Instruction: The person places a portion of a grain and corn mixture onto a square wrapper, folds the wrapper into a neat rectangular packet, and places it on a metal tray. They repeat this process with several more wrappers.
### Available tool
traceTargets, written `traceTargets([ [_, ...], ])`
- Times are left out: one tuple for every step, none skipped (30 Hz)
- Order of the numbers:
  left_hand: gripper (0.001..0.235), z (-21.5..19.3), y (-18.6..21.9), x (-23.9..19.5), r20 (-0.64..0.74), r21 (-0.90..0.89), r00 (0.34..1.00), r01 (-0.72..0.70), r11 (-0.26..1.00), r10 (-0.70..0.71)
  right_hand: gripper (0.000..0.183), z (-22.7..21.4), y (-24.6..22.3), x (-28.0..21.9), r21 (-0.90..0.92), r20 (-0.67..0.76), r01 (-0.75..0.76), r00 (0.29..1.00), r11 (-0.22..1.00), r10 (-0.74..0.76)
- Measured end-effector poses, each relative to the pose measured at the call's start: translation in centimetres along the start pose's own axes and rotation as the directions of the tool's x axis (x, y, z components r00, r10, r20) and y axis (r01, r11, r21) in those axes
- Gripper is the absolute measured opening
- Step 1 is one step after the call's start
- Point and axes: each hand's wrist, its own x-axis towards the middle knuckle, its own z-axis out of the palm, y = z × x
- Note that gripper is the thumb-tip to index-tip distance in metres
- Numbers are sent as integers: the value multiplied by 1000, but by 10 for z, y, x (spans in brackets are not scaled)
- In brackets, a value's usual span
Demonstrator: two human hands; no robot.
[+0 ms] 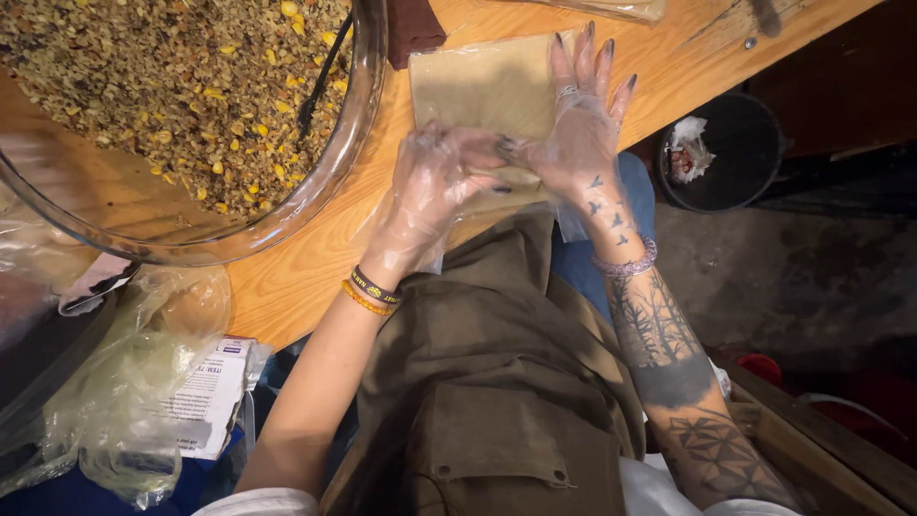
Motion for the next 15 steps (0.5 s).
traceTargets([
  [57, -1, 11, 0, -1, -55, 985, 175, 983, -175, 129, -7, -6, -2, -16, 37, -30, 999, 999, 30],
  [66, -3, 22, 1, 9, -109, 939, 344, 933, -345, 130, -14, -12, -5, -34, 74, -59, 995, 998, 61],
  [66, -4, 22, 5, 7, -108, 939, 344, 933, -345, 130, -11, -9, -4, -34, 74, -57, 996, 998, 59],
  [75, -6, 21, 9, 8, 48, 967, 255, 966, -256, 128, -9, -6, -4, 10, 42, -32, 999, 999, 32],
  [86, -9, 21, 12, 24, 204, 986, 159, 966, -167, 127, -7, -3, -3, 53, 9, -5, 1000, 999, 5],
  [86, -7, 15, 13, 22, 206, 986, 159, 966, -167, 127, -14, -10, -5, 54, 8, -2, 1000, 999, 2],
  [81, -6, 8, 14, 7, 247, 991, 125, 961, -131, 129, -22, -17, -8, 79, 45, -50, 998, 996, 47],
  [77, -4, 2, 14, -5, 289, 995, 93, 953, -95, 132, -29, -24, -10, 103, 82, -99, 992, 990, 91],
  [77, -6, 14, 22, -5, 289, 995, 93, 953, -95, 132, -25, -20, -8, 103, 82, -98, 993, 990, 90],
  [50, -8, 26, 30, 35, 257, 935, 334, 907, -354, 133, -20, -16, -6, 138, 39, -60, 998, 989, 55],
  [43, -10, 39, 37, 89, 235, 807, 553, 799, -584, 134, -16, -11, -4, 170, -5, -20, 1000, 985, 21],
  [43, -10, 41, 43, 88, 235, 807, 553, 799, -584, 134, -16, -11, -4, 170, -5, -20, 1000, 985, 21],
  [43, -10, 44, 48, 97, 260, 754, 611, 748, -650, 134, -17, -12, -5, 186, -12, -14, 1000, 982, 16],
  [44, -10, 47, 53, 104, 285, 695, 664, 691, -711, 134, -17, -13, -5, 203, -19, -8, 1000, 979, 12],
  [44, -8, 39, 54, 103, 284, 695, 665, 691, -712, 134, -14, -11, -3, 202, -19, -6, 1000, 979, 10],
])
